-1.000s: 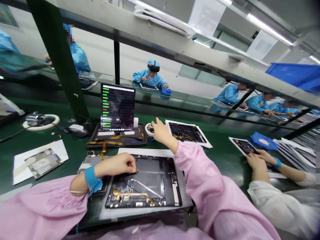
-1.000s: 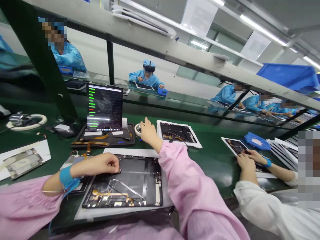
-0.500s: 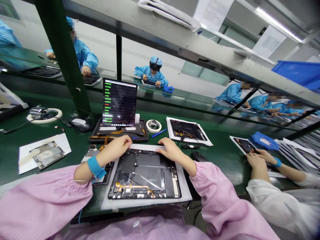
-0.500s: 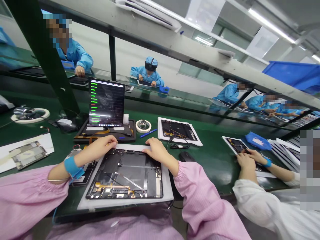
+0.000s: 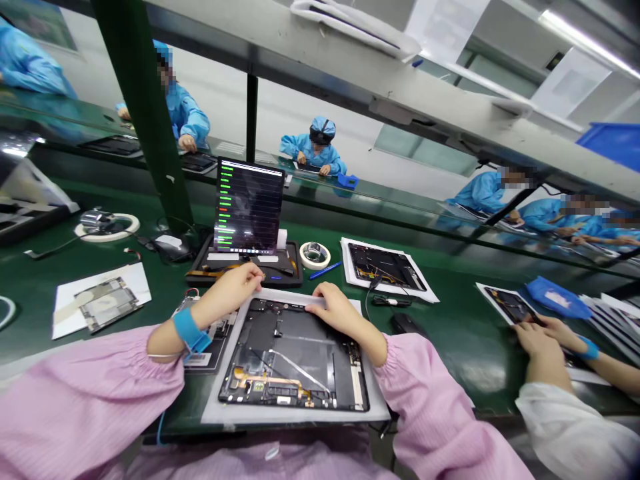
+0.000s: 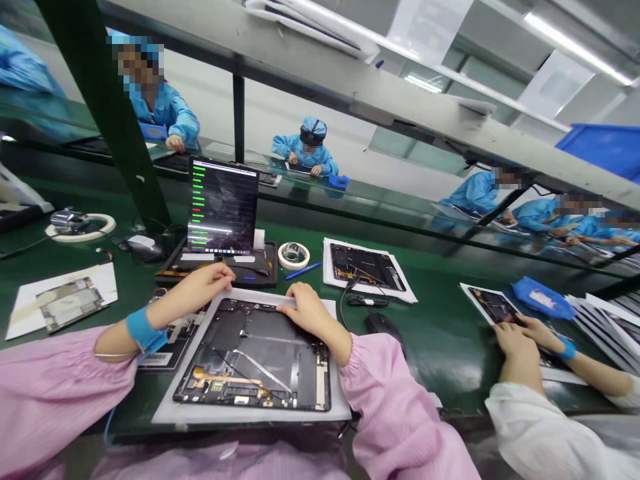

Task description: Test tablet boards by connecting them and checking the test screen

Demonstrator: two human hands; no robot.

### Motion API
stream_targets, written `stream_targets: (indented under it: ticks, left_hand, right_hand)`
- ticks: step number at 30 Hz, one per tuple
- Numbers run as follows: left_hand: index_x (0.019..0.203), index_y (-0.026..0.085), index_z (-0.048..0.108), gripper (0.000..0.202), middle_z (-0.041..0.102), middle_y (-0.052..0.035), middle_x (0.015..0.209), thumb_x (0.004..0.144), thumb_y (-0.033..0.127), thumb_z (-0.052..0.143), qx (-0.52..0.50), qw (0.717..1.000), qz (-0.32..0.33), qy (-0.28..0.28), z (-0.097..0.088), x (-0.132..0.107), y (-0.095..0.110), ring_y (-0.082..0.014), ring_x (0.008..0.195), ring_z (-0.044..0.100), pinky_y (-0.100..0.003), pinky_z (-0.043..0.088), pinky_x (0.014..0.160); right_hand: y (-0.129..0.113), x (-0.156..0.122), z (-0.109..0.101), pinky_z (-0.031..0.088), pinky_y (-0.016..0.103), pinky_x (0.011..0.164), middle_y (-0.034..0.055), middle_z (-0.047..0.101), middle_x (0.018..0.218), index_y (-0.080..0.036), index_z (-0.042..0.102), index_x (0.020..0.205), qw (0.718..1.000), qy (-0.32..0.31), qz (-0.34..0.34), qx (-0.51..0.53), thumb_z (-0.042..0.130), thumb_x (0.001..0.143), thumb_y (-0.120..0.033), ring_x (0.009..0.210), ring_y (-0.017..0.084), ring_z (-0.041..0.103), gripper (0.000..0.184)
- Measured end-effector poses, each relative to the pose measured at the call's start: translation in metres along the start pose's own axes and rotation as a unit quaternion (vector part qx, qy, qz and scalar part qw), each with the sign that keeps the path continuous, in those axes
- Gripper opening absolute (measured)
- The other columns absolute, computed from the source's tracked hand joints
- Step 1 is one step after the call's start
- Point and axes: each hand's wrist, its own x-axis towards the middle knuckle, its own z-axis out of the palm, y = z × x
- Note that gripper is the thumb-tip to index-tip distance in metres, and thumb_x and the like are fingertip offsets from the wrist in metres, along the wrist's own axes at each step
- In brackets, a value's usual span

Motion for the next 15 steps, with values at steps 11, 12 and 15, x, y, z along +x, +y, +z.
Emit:
stream_targets:
  ticks: [11, 12, 15]
  left_hand:
    - [0.088, 0.017, 0.055, 0.042, 0.066, -0.0045, 0.079, 0.069, 0.054, 0.057, -0.205, 0.966, -0.043, 0.151, -0.013, 0.013, -0.012, -0.0154, 0.056, 0.055, -0.027, 0.044, 0.053]
    - [0.089, 0.016, 0.054, 0.044, 0.066, -0.0045, 0.079, 0.068, 0.055, 0.058, -0.223, 0.96, -0.045, 0.165, -0.014, 0.013, -0.011, -0.0161, 0.057, 0.055, -0.028, 0.045, 0.054]
    - [0.089, 0.017, 0.055, 0.042, 0.064, -0.0041, 0.077, 0.069, 0.053, 0.058, -0.242, 0.953, -0.027, 0.18, -0.012, 0.011, -0.007, -0.0198, 0.065, 0.059, -0.03, 0.047, 0.059]
  right_hand:
    - [-0.008, -0.013, -0.012, 0.033, 0.027, 0.062, 0.0011, 0.054, 0.073, -0.02, 0.046, 0.085, 1.0, 0.012, 0.002, 0.0, 0.044, 0.094, -0.034, 0.065, 0.015, 0.048, 0.018]
    - [-0.007, -0.015, -0.018, 0.033, 0.027, 0.06, -0.0001, 0.052, 0.071, -0.02, 0.046, 0.084, 0.998, 0.035, -0.003, 0.043, 0.044, 0.094, -0.037, 0.064, 0.014, 0.047, 0.02]
    - [0.005, -0.014, -0.045, 0.034, 0.025, 0.059, -0.0025, 0.045, 0.069, -0.02, 0.045, 0.079, 0.96, 0.214, 0.007, 0.181, 0.047, 0.09, -0.047, 0.062, 0.012, 0.042, 0.029]
